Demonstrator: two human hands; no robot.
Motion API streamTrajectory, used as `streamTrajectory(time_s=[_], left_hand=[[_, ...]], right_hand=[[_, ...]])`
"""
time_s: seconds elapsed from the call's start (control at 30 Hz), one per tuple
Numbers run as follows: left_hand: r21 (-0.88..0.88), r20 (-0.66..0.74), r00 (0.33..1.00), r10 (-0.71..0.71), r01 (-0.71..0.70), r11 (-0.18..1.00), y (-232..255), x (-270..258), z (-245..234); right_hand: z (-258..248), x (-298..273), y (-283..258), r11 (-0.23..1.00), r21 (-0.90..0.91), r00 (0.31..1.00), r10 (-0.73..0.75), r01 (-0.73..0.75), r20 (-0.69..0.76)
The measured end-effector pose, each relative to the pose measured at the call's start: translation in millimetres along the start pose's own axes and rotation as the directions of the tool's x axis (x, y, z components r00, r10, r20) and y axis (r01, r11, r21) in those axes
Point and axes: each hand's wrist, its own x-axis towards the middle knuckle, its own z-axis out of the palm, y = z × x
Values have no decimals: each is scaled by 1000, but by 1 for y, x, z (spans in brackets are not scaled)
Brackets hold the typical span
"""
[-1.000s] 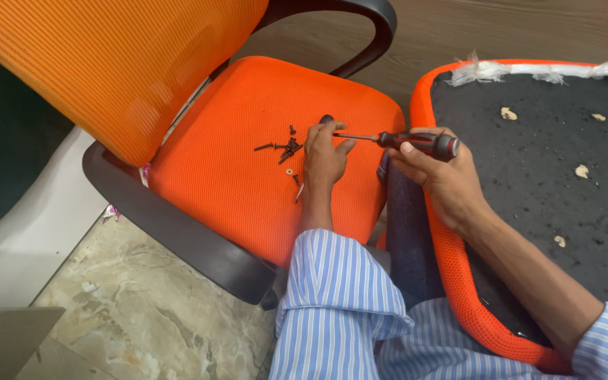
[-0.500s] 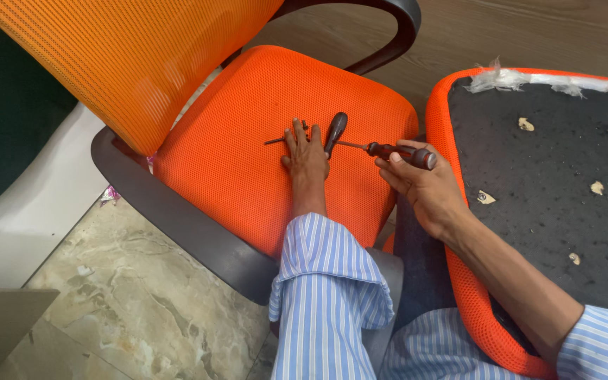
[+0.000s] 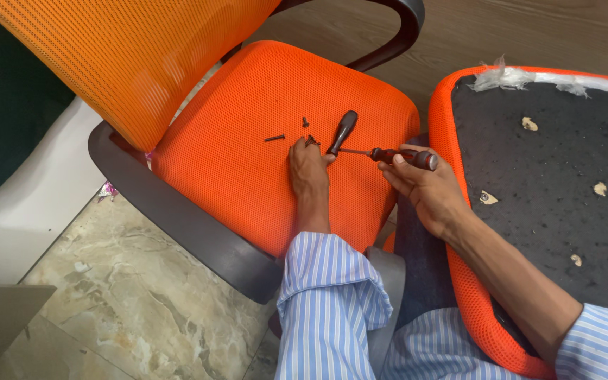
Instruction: The person uses a screwdriver to fasten screws into the underside of an orange office chair seat. They pick up screws from the seat surface and tighten them into the foam base, working methodically across several screw locations.
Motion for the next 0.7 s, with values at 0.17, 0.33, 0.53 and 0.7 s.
streamTrajectory(time_s=[0.17, 0.33, 0.53, 0.7], left_hand=[[152, -62, 997, 45, -35, 988, -8, -11, 1], [54, -36, 993, -115, 117, 992, 6, -11, -11], [5, -50, 987, -150, 150, 989, 14, -16, -18], [-131, -158, 967, -201, 182, 975, 23, -8, -24]], right_hand=[[-2, 1, 2, 1000, 14, 1000, 2, -3, 28], [-1, -2, 0, 1000, -14, 1000, 18, -17, 20], [-1, -5, 0, 1000, -23, 1000, 7, -7, 24], [-4, -4, 3, 999, -23, 999, -42, 43, 32]])
